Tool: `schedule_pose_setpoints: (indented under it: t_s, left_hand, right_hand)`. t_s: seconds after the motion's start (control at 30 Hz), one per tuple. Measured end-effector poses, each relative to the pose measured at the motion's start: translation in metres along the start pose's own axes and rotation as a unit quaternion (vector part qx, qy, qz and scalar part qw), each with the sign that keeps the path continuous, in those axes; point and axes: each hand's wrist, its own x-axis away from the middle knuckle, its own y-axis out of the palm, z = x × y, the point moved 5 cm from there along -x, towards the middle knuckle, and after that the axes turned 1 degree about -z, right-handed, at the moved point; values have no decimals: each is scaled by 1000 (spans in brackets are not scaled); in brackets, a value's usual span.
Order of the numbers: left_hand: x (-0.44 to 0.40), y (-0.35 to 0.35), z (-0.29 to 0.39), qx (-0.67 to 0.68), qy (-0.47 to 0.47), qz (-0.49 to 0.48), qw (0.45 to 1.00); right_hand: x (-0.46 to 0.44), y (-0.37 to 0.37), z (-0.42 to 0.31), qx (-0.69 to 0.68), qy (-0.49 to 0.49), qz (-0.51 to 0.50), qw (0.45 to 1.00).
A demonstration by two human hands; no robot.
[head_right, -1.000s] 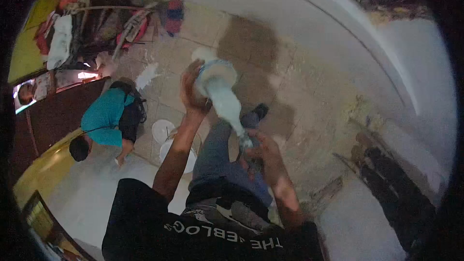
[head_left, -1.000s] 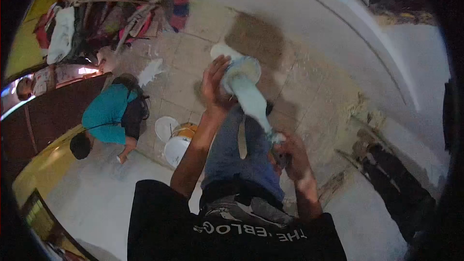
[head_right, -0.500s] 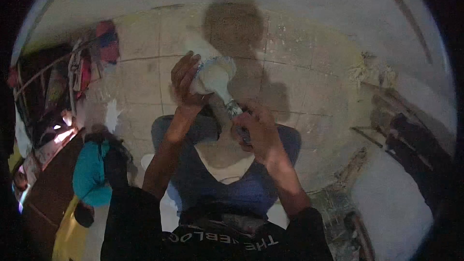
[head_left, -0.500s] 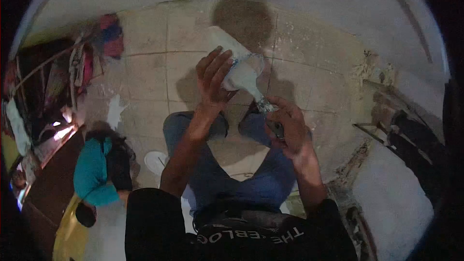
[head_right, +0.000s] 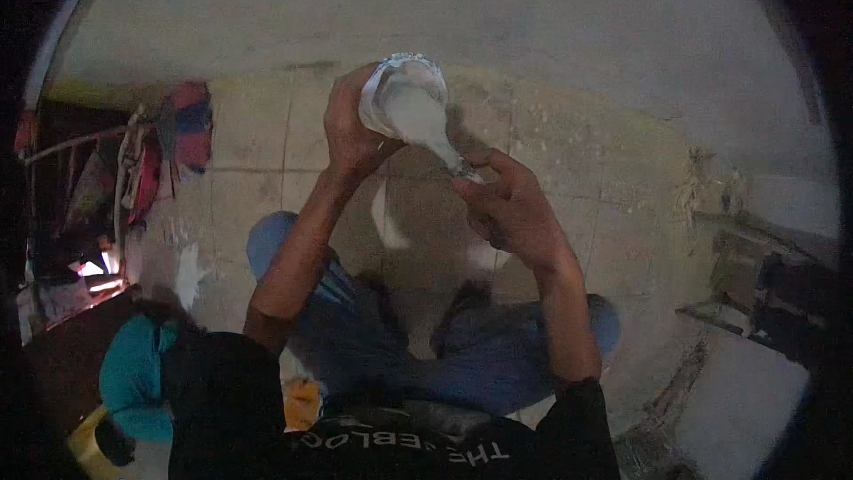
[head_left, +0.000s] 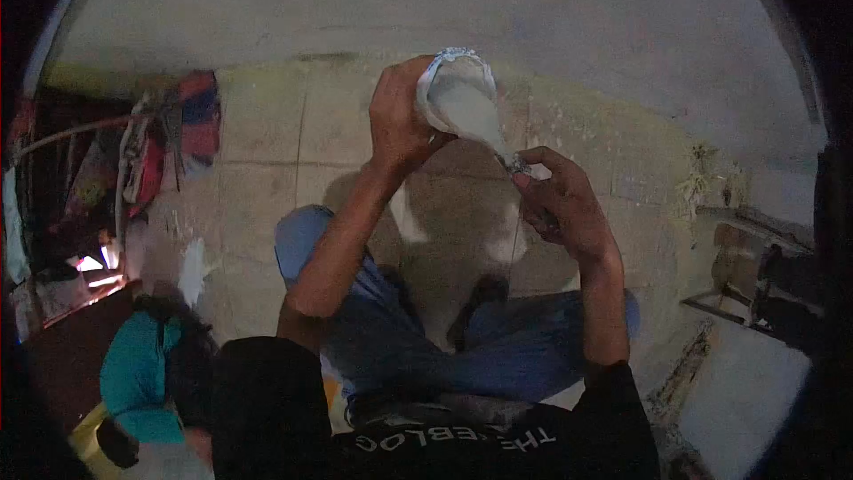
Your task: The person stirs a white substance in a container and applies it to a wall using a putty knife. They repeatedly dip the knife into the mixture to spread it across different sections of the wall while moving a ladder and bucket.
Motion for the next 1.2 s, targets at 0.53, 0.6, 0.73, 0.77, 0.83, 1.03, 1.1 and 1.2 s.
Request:
schedule_pose_setpoints:
  t_s: [0.53, 0.6, 0.73, 0.77, 0.83, 1.03, 1.1, 1.2]
  left_hand:
    - [-21, 24, 8, 32, -51, 49, 997]
    - [-15, 27, 12, 44, -55, 63, 996]
    - [-19, 23, 12, 106, -30, 52, 993]
    - [-22, 25, 10, 160, -51, 33, 985]
    - [-22, 29, 20, 167, -78, 50, 982]
    - [-23, 17, 32, 124, -137, 51, 981]
    - [-24, 20, 29, 105, -158, 26, 982]
    - [-24, 20, 23, 119, -185, 10, 975]
  right_hand:
    - [10, -20, 39, -130, -97, -4, 987]
    - [15, -33, 50, -35, -118, 110, 986]
    - [19, -24, 48, -108, -183, 152, 965]
    - [18, -22, 45, -108, -192, 156, 963]
    - [27, -27, 41, -114, -231, 237, 937]
    - [27, -55, 13, 85, -393, 451, 797]
    - [19, -60, -11, 133, -416, 481, 760]
    - [8, -62, -36, 192, -449, 510, 708]
